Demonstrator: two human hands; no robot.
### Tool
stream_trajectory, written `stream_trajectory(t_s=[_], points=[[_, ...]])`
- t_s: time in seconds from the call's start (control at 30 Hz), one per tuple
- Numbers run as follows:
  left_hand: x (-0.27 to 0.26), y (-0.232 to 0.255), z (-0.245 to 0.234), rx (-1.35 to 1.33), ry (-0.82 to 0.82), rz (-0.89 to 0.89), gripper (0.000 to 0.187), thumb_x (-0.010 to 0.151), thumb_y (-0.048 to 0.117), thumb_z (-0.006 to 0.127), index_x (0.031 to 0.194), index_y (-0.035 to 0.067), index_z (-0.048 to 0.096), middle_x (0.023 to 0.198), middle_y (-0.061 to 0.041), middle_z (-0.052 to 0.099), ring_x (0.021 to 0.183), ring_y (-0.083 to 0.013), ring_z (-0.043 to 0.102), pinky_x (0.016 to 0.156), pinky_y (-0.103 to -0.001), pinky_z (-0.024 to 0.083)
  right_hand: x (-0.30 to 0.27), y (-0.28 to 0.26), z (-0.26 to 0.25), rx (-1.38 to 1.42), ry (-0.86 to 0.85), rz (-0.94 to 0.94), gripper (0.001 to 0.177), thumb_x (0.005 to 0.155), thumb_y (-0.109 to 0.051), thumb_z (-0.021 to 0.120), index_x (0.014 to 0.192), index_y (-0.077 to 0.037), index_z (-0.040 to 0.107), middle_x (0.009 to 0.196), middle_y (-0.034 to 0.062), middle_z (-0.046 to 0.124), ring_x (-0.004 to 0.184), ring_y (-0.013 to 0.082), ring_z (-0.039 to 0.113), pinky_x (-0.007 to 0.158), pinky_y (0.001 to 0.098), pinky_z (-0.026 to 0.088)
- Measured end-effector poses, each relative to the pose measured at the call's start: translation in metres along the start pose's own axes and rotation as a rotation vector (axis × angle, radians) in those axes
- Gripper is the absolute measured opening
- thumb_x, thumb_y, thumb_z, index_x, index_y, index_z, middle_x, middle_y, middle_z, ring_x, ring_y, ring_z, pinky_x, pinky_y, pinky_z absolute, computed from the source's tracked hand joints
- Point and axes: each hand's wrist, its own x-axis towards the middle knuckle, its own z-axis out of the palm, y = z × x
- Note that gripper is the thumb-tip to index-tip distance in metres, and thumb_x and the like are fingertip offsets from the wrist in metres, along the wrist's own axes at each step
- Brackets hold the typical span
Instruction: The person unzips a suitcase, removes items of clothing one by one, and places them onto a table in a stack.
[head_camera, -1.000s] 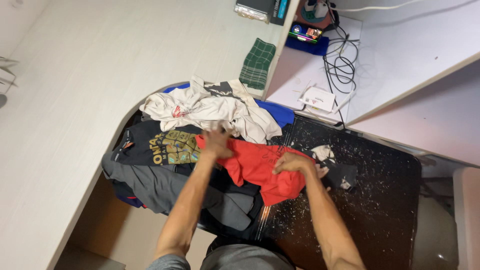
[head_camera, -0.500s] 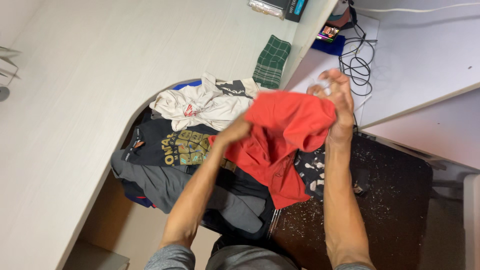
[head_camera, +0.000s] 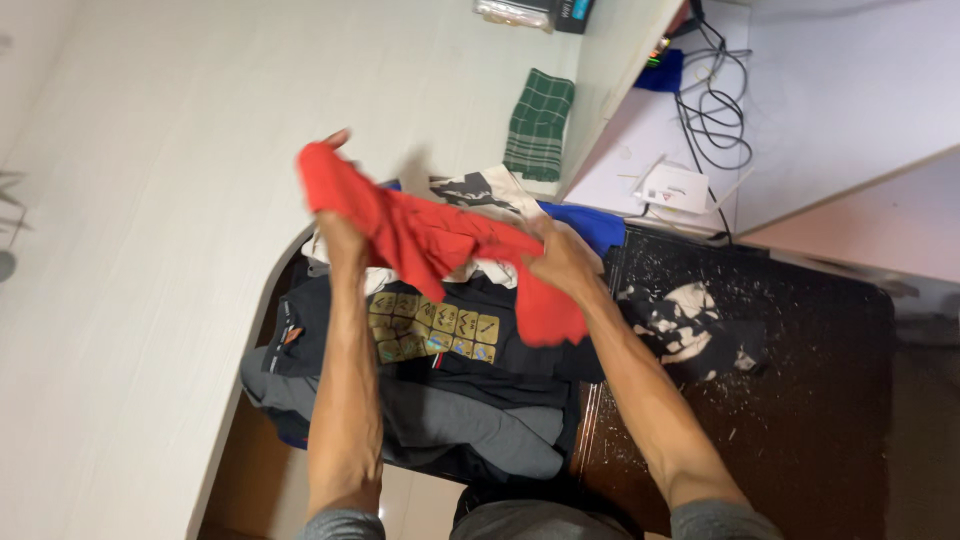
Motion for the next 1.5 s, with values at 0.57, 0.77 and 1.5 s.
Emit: stream_trajectory(t_s=[0.57, 0.77, 1.5], points=[[-0.047, -0.207, -0.101, 1.536, -0.436, -0.013, 0.11, 0.055, 0.036, 0.093, 0.155, 0.035, 0.047, 0.167, -0.017, 0.028, 0.156, -0.0441, 0.012, 0.123, -0.063, 0.004, -0.033, 0.133, 0.009, 0.001, -0.211, 0.086, 0.088, 0.086, -0.036, 0.076, 0.155, -0.007, 0.03, 0.163, 0.0207, 0.034, 0.149, 0.0339, 0.037, 0.122, 0.0384, 0.03], [-0.054, -0.194, -0.056, 1.518, -0.347, 0.028, 0.104, 0.055, 0.041, 0.093, 0.148, 0.026, 0.051, 0.164, -0.02, 0.029, 0.155, -0.0427, 0.01, 0.123, -0.063, 0.003, -0.089, 0.164, -0.031, -0.378, -0.322, 0.568, 0.084, 0.08, -0.032, 0.084, 0.148, -0.019, 0.036, 0.15, 0.0131, 0.041, 0.141, 0.0321, 0.037, 0.116, 0.0466, 0.03], [-0.215, -0.071, 0.253, 0.62, -1.006, -0.269, 0.022, 0.101, 0.027, 0.064, 0.099, 0.005, 0.067, 0.067, 0.002, 0.062, 0.062, -0.0068, 0.056, 0.06, -0.027, 0.046, -0.154, 0.224, -0.144, 1.013, 0.245, -0.072, 0.01, 0.089, -0.008, 0.079, 0.093, -0.005, 0.071, 0.083, -0.0026, 0.07, 0.076, 0.0068, 0.062, 0.068, 0.0219, 0.047]])
